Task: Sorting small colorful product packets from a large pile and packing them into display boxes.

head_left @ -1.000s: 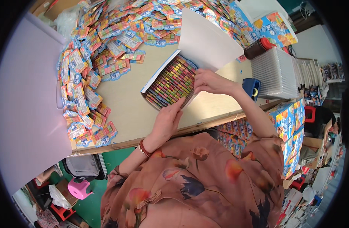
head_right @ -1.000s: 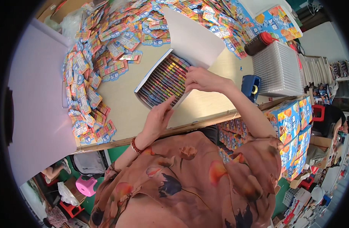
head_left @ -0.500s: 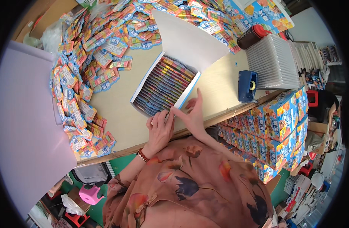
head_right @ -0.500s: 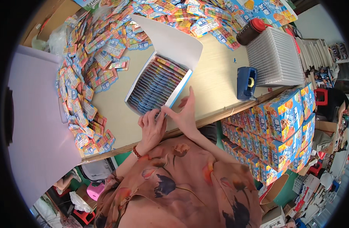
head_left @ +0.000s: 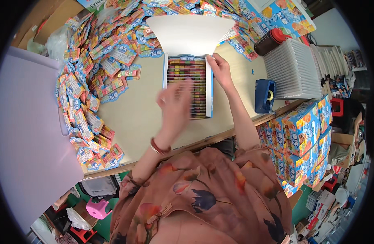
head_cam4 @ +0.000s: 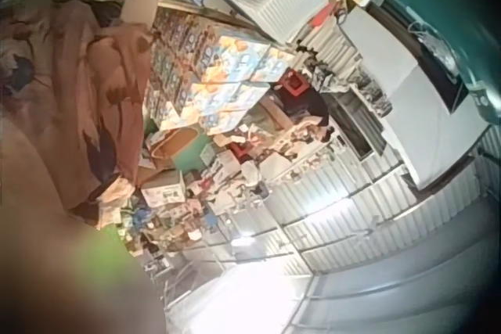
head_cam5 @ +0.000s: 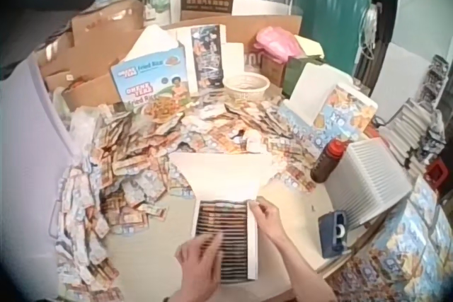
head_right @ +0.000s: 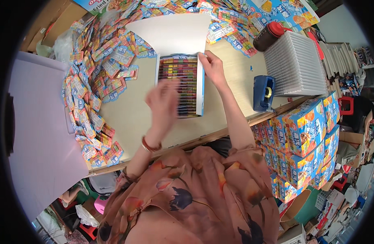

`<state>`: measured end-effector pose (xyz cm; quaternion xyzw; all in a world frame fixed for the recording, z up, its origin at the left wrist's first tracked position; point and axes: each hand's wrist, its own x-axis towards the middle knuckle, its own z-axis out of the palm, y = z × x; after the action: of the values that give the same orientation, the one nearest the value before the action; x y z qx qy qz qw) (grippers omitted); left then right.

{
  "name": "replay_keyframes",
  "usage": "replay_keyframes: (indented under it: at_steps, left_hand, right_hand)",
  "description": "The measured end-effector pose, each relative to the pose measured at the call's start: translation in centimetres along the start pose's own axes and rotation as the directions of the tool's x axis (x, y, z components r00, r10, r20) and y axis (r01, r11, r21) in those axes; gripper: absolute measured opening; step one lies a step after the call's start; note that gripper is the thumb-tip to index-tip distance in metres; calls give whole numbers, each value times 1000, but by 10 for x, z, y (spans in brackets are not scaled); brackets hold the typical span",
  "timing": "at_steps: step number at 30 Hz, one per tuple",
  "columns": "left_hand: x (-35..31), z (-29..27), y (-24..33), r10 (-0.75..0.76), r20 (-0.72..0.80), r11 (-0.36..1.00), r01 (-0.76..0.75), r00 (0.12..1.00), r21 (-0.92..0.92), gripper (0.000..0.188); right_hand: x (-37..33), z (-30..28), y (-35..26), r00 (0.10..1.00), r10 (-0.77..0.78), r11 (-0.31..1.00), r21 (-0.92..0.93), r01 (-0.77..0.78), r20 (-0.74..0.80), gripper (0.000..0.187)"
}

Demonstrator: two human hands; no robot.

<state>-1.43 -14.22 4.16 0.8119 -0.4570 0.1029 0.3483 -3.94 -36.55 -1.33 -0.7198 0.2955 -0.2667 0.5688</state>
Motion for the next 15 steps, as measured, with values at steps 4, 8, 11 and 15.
replay_keyframes:
  at_steps: [4, 8, 11, 15]
  left_hand:
    - [58, 25, -96, -345, -130, 853, 252, 930, -457, 36]
    - [87, 45, -133, -281, 282, 543, 394, 917, -741, 42]
    - [94, 53, -135, -233, 128, 588, 244, 964, -771, 25]
    - [87, 65, -139, -230, -65, 651, 103, 971, -752, 16]
  right_hand:
    - [26, 9, 6, 996, 12, 1000, 27, -15, 85, 22]
    - [34, 23, 14, 986, -164, 969, 190, 161, 4, 17]
    - [36, 21, 10, 982, -191, 932, 314, 179, 6, 14]
    - [38, -3, 7, 929, -298, 928, 295, 228, 218, 30]
